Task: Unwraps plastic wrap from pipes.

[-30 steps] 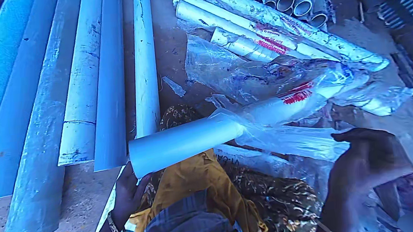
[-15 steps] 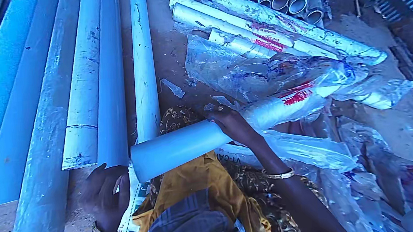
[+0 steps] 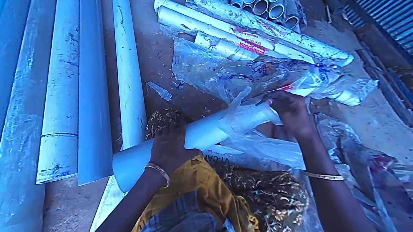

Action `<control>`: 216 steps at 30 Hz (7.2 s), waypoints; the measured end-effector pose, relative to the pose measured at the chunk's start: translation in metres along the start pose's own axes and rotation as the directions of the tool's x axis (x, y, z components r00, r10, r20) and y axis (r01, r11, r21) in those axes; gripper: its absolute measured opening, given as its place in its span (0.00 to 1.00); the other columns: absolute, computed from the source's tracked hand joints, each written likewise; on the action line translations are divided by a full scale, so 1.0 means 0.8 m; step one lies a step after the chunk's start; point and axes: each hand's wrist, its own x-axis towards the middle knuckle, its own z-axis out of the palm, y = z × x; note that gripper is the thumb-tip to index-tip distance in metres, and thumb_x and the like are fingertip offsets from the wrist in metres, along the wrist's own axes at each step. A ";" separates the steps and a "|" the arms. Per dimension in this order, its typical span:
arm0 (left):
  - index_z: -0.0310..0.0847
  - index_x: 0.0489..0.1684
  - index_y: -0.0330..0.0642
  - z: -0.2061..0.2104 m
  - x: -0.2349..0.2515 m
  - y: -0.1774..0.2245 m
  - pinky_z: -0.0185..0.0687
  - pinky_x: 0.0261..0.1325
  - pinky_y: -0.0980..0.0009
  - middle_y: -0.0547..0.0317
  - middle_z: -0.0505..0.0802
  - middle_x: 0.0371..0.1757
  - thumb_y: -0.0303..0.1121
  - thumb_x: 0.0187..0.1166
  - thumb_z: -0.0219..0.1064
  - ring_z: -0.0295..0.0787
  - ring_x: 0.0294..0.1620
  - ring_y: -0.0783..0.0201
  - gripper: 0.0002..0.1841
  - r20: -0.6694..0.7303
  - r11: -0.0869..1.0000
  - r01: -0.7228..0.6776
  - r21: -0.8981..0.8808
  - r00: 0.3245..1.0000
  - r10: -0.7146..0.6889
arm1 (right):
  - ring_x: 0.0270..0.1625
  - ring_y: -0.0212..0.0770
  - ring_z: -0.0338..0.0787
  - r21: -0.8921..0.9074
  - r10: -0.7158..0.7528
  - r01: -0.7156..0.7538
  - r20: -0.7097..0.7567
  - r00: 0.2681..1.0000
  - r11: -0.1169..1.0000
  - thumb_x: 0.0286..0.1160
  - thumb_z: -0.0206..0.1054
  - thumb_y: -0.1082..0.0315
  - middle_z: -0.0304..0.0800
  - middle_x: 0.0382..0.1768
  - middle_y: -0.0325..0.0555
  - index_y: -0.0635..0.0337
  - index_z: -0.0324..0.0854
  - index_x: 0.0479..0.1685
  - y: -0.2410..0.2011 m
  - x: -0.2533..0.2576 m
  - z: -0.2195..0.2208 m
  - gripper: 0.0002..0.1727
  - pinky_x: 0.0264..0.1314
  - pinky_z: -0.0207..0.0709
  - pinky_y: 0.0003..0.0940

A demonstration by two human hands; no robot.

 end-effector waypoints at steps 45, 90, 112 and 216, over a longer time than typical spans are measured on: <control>0.33 0.98 0.40 0.090 -0.004 0.142 0.51 0.87 0.39 0.27 0.44 0.94 0.36 0.66 0.79 0.42 0.95 0.32 0.60 0.270 0.897 -0.294 0.329 0.940 0.209 | 0.60 0.58 0.87 0.134 0.755 -0.793 0.245 0.608 0.594 0.72 0.78 0.57 0.87 0.56 0.67 0.72 0.79 0.64 0.027 -0.218 0.131 0.30 0.67 0.76 0.55; 0.46 0.93 0.37 0.042 0.167 0.050 0.73 0.79 0.60 0.38 0.78 0.79 0.26 0.60 0.85 0.79 0.75 0.54 0.57 0.456 0.756 -0.335 -0.562 0.638 0.621 | 0.60 0.47 0.85 -0.010 -0.252 0.276 0.377 0.891 0.961 0.79 0.62 0.74 0.90 0.40 0.46 0.61 0.89 0.34 0.078 -0.101 0.081 0.10 0.83 0.57 0.54; 0.43 0.96 0.44 0.038 0.173 0.050 0.72 0.80 0.53 0.38 0.77 0.81 0.28 0.62 0.85 0.78 0.77 0.50 0.59 0.496 0.800 -0.290 -0.525 0.660 0.565 | 0.48 0.19 0.88 0.448 0.418 -0.207 -0.445 0.792 0.870 0.81 0.52 0.78 0.89 0.42 0.35 0.72 0.78 0.49 0.033 -0.166 0.111 0.10 0.60 0.84 0.21; 0.82 0.66 0.26 -0.035 0.210 0.058 0.65 0.77 0.33 0.28 0.84 0.71 0.55 0.94 0.44 0.76 0.79 0.34 0.35 0.202 0.994 -0.098 0.038 0.975 0.089 | 0.41 0.66 0.90 -0.677 -0.233 -0.038 -0.305 0.923 0.735 0.73 0.65 0.69 0.89 0.29 0.62 0.72 0.88 0.28 0.099 -0.046 0.153 0.13 0.50 0.77 0.57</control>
